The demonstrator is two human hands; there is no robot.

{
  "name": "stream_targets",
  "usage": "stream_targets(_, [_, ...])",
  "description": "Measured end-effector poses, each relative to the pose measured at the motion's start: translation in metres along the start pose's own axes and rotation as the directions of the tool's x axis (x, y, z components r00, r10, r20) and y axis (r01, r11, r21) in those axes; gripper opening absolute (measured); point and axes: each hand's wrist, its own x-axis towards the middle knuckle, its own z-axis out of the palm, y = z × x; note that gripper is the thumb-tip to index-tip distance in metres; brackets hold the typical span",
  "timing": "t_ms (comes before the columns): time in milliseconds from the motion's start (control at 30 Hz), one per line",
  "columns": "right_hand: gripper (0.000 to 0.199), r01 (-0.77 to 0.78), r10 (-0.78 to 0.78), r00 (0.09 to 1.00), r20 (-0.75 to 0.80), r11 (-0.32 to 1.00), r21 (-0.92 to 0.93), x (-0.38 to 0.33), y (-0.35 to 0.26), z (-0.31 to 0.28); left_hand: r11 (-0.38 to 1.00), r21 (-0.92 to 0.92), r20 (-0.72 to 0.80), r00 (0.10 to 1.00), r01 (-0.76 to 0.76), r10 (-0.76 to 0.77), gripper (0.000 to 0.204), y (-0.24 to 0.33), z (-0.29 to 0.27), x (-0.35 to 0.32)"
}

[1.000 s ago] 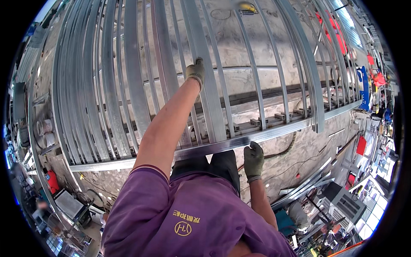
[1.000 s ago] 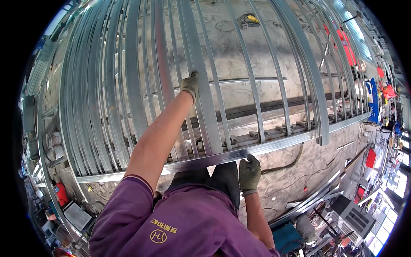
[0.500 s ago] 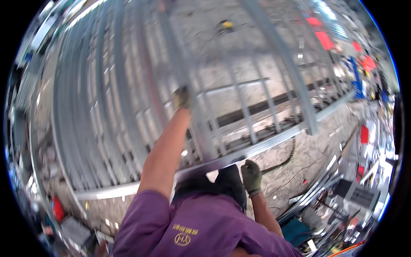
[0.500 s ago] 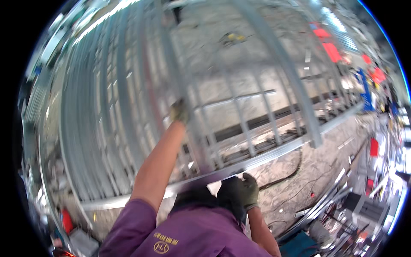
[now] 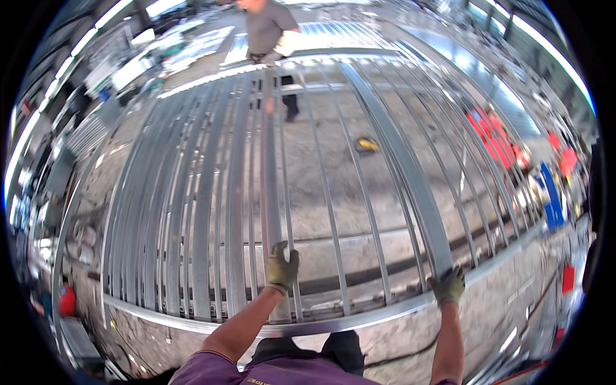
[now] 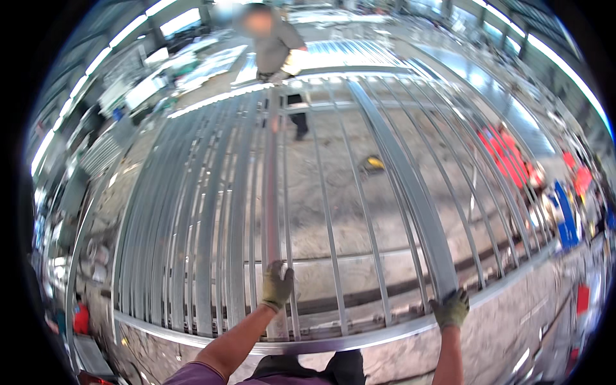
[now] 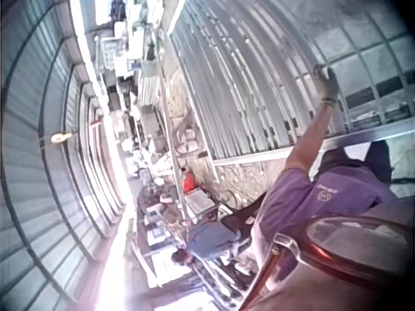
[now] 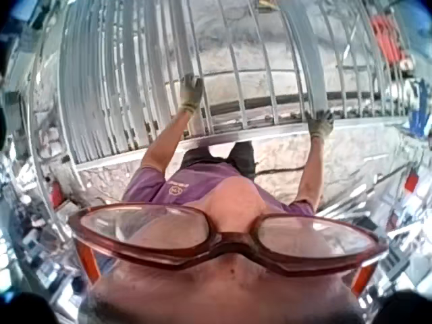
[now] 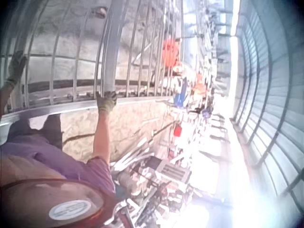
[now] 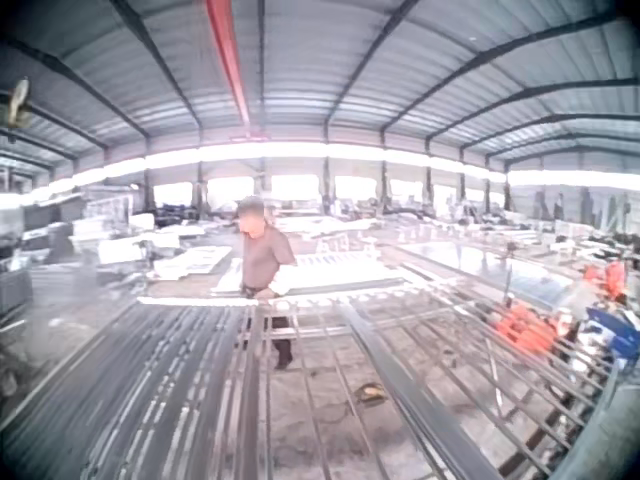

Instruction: The person picks up long metal bars from a pile and places them into slots on a large metal frame structure. They repeat this process multiple times, aligning the bars with the frame while another worker assists nearby.

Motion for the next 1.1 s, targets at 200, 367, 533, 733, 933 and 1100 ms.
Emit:
stream_targets(200, [0.112,0.013,-0.045,0.967,0.25,0.992,0.129,0.041,0.036,0.02,0.988,-0.015,0.119,0.981,0.156,-0.153,0.041,0.085,0.051,-0.036])
stream_targets(367, [0.074,0.039,-0.087,0.954,0.287,0.985,0.168,0.043,0.027,-0.004,0.989,-0.11,0.08,0.993,0.097,-0.089,0.034,0.157,0.105,-0.036])
stream_targets(533, [0.078,0.088,-0.112,0.98,0.165,0.985,0.149,0.026,0.014,-0.053,0.927,-0.197,0.302,0.919,0.319,-0.253,0.057,0.228,0.162,-0.017])
stream_targets(733, [0.094,0.081,-0.177,0.964,0.199,0.908,0.412,-0.041,-0.038,-0.085,0.177,-0.31,0.864,0.355,0.934,-0.357,0.071,0.278,0.258,0.059])
stream_targets(933, [0.078,-0.05,-0.052,0.974,0.222,0.901,0.43,-0.11,-0.054,-0.081,0.413,-0.234,0.695,0.448,0.88,-0.562,0.064,0.281,0.23,0.056])
stream_targets(1100, [0.066,0.028,-0.044,0.999,0.028,0.899,0.438,-0.179,-0.072,-0.05,0.44,-0.309,0.673,0.52,0.843,-0.525,0.059,0.22,0.226,0.023])
